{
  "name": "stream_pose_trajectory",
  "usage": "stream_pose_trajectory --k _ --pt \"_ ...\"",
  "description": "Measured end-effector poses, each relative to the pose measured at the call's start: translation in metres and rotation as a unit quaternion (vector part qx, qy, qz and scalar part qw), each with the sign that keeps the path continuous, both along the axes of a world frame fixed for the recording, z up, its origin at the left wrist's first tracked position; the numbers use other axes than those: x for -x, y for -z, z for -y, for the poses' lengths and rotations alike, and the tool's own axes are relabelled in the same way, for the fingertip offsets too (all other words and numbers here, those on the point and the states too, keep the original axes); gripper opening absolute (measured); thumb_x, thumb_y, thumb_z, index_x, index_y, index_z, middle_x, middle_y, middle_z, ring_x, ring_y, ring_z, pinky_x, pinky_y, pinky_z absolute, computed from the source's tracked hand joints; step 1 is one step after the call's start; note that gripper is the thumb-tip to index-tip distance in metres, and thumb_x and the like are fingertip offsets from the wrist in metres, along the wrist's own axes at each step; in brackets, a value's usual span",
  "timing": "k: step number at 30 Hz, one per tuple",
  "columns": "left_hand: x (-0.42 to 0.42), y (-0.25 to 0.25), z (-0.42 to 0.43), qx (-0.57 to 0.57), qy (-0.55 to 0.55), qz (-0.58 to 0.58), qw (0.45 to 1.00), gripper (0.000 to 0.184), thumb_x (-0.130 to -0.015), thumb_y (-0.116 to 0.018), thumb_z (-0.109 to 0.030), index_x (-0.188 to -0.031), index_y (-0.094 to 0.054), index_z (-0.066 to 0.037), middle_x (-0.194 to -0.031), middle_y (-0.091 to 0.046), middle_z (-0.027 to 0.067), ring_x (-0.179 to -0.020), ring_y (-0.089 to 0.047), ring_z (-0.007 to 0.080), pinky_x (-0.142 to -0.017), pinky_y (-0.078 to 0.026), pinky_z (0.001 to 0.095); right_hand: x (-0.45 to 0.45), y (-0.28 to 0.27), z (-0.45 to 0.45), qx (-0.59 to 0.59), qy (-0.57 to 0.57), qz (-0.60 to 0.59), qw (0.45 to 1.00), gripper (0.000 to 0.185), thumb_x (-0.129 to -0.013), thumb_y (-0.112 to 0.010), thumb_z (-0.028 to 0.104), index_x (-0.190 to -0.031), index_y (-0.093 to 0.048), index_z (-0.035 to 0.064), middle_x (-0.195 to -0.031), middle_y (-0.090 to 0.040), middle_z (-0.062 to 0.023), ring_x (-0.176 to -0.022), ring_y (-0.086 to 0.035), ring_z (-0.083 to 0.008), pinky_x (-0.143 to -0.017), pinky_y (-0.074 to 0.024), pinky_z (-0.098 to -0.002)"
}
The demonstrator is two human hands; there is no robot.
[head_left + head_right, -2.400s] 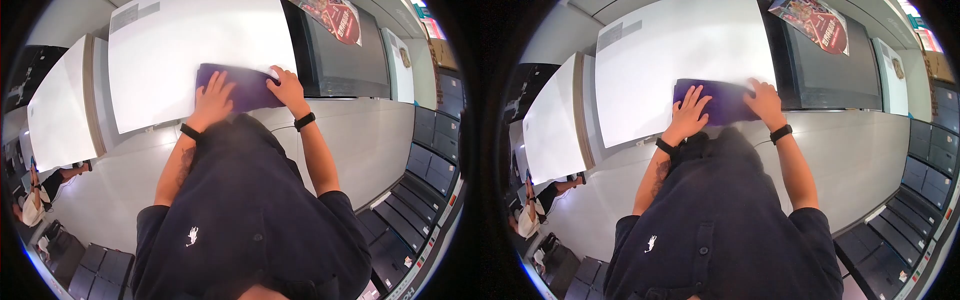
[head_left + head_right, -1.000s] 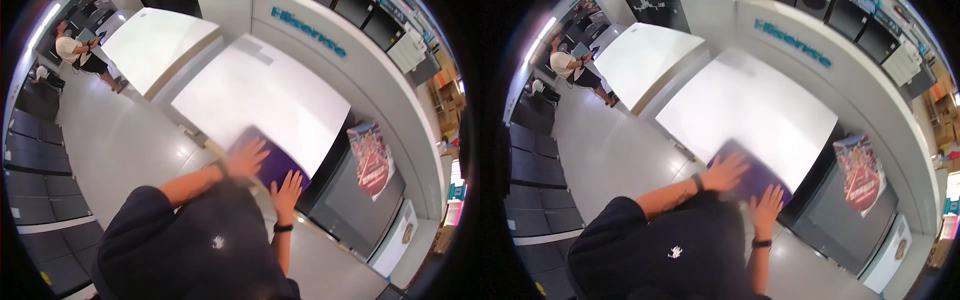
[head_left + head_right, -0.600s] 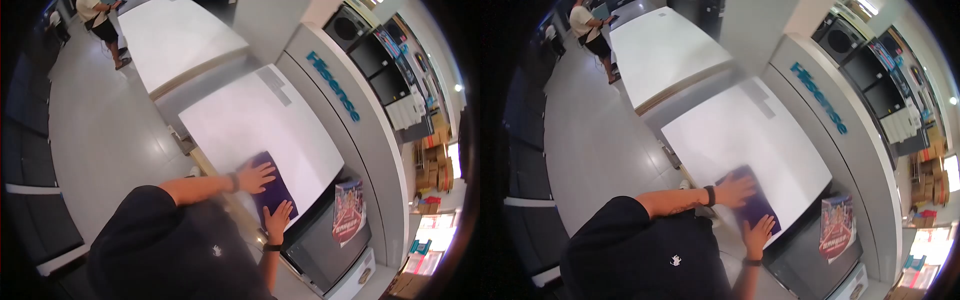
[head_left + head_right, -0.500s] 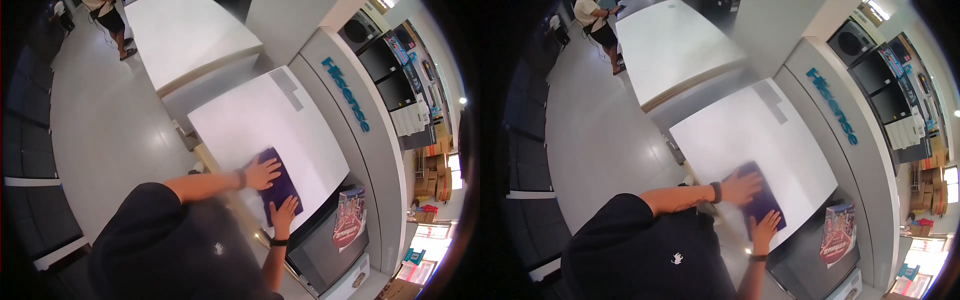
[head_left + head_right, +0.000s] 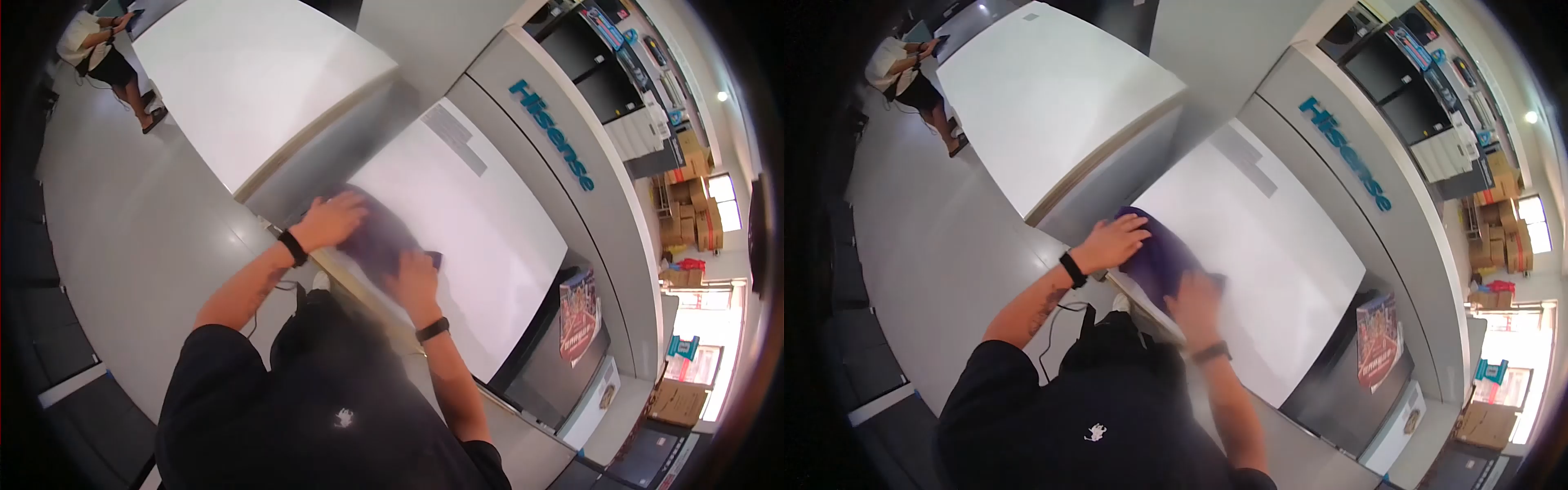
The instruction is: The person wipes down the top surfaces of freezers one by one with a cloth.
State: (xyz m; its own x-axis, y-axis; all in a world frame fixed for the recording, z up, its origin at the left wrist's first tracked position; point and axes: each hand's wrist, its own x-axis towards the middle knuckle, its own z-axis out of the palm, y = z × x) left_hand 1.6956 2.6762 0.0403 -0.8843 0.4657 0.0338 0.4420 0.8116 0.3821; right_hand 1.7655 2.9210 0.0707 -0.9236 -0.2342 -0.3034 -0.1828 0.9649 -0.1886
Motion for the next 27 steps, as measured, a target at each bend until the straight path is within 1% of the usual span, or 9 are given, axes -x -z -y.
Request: stream_pose_trajectory --k 2,5,11,12,15,16,19,23,27 --pt "-0.004 0.001 0.018 -0.038 0.005 0.03 0.999 0.022 -0.093 -0.056 -0.027 -0.112 -0.063 -0.018 -0.138 -0.05 0.0029 -0.13 -0.044 0.0219 -0.088 -0.046 0.0577 -0.008 -0.001 0.01 0.049 0.021 0.017 0.998 0.071 -0.082 -0.07 0.041 -0.137 -0.045 0.0029 -0.138 -0.046 -0.0214 -0.126 -0.045 -0.0392 -0.105 -0.0348 -0.0534" --pt "-0.027 -0.003 0.015 0.004 0.03 0.004 1.0 0.021 -0.088 -0.062 -0.026 -0.107 -0.065 -0.017 -0.134 -0.053 0.0036 -0.128 -0.045 0.0243 -0.089 -0.046 0.0548 -0.041 0.022 -0.005 0.051 0.047 -0.138 0.988 0.076 -0.071 -0.078 0.042 -0.133 -0.049 0.0086 -0.134 -0.05 -0.0132 -0.12 -0.048 -0.0345 -0.089 -0.0467 -0.0483" --pt "-0.065 -0.007 -0.046 0.024 0.096 -0.032 0.995 0.02 -0.084 -0.063 -0.022 -0.101 -0.062 -0.01 -0.128 -0.052 0.0121 -0.126 -0.045 0.0325 -0.09 -0.042 0.0573 -0.083 -0.004 -0.051 -0.01 0.152 -0.051 0.987 0.087 -0.072 -0.076 0.051 -0.143 -0.043 0.0132 -0.151 -0.036 -0.0162 -0.136 -0.038 -0.036 -0.101 -0.0388 -0.0523" --pt "-0.068 -0.006 -0.059 0.008 0.108 -0.031 0.994 0.02 -0.084 -0.063 -0.021 -0.1 -0.061 -0.01 -0.126 -0.052 0.013 -0.125 -0.045 0.0327 -0.09 -0.042 0.0577 -0.086 -0.016 -0.054 -0.013 0.169 -0.037 0.985 0.079 -0.078 -0.073 0.045 -0.142 -0.044 0.0084 -0.149 -0.04 -0.0167 -0.135 -0.04 -0.034 -0.104 -0.0353 -0.0529" --pt "-0.057 0.001 -0.082 -0.039 0.14 -0.04 0.988 0.02 -0.082 -0.063 -0.019 -0.098 -0.059 -0.008 -0.122 -0.053 0.0146 -0.121 -0.047 0.0333 -0.089 -0.043 0.0564 -0.099 0.002 -0.087 0.075 0.202 -0.067 0.974 0.069 -0.082 -0.07 0.039 -0.14 -0.046 0.0083 -0.146 -0.044 -0.0157 -0.132 -0.043 -0.0345 -0.103 -0.0377 -0.0496" --pt "-0.054 0.003 -0.085 -0.058 0.147 -0.038 0.987 0.02 -0.081 -0.063 -0.018 -0.098 -0.059 -0.008 -0.12 -0.053 0.0145 -0.119 -0.048 0.0334 -0.088 -0.044 0.0544 -0.101 0.008 -0.095 0.106 0.212 -0.093 0.967 0.055 -0.085 -0.067 0.029 -0.133 -0.052 0.0075 -0.14 -0.051 -0.0141 -0.127 -0.047 -0.0339 -0.099 -0.0409 -0.0477" --pt "-0.028 0.0 -0.084 -0.071 0.19 0.013 0.979 0.023 -0.08 -0.064 -0.016 -0.101 -0.058 -0.007 -0.116 -0.053 0.0144 -0.113 -0.05 0.0338 -0.085 -0.047 0.0481 -0.094 0.02 -0.106 0.064 0.197 -0.144 0.968 0.045 -0.084 -0.067 0.022 -0.125 -0.056 0.0076 -0.128 -0.057 -0.0112 -0.116 -0.052 -0.0324 -0.093 -0.0432 -0.0487" --pt "-0.005 0.004 -0.067 -0.122 0.22 0.043 0.967 0.031 -0.079 -0.068 -0.015 -0.106 -0.057 -0.007 -0.111 -0.054 0.0137 -0.104 -0.051 0.0342 -0.082 -0.05 0.0423 -0.084 0.018 -0.093 0.012 0.222 -0.176 0.959 0.036 -0.081 -0.07 0.02 -0.116 -0.062 0.0126 -0.114 -0.06 -0.0084 -0.108 -0.054 -0.0302 -0.087 -0.0438 -0.0472" --pt "-0.012 0.006 -0.069 -0.077 0.192 -0.006 0.978 0.035 -0.079 -0.07 -0.017 -0.109 -0.057 -0.006 -0.109 -0.053 0.0138 -0.101 -0.051 0.0348 -0.081 -0.05 0.044 -0.08 0.013 -0.094 0.027 0.268 -0.152 0.951 0.027 -0.08 -0.072 0.024 -0.106 -0.066 0.0158 -0.103 -0.061 -0.005 -0.101 -0.056 -0.0283 -0.083 -0.0429 -0.0451"
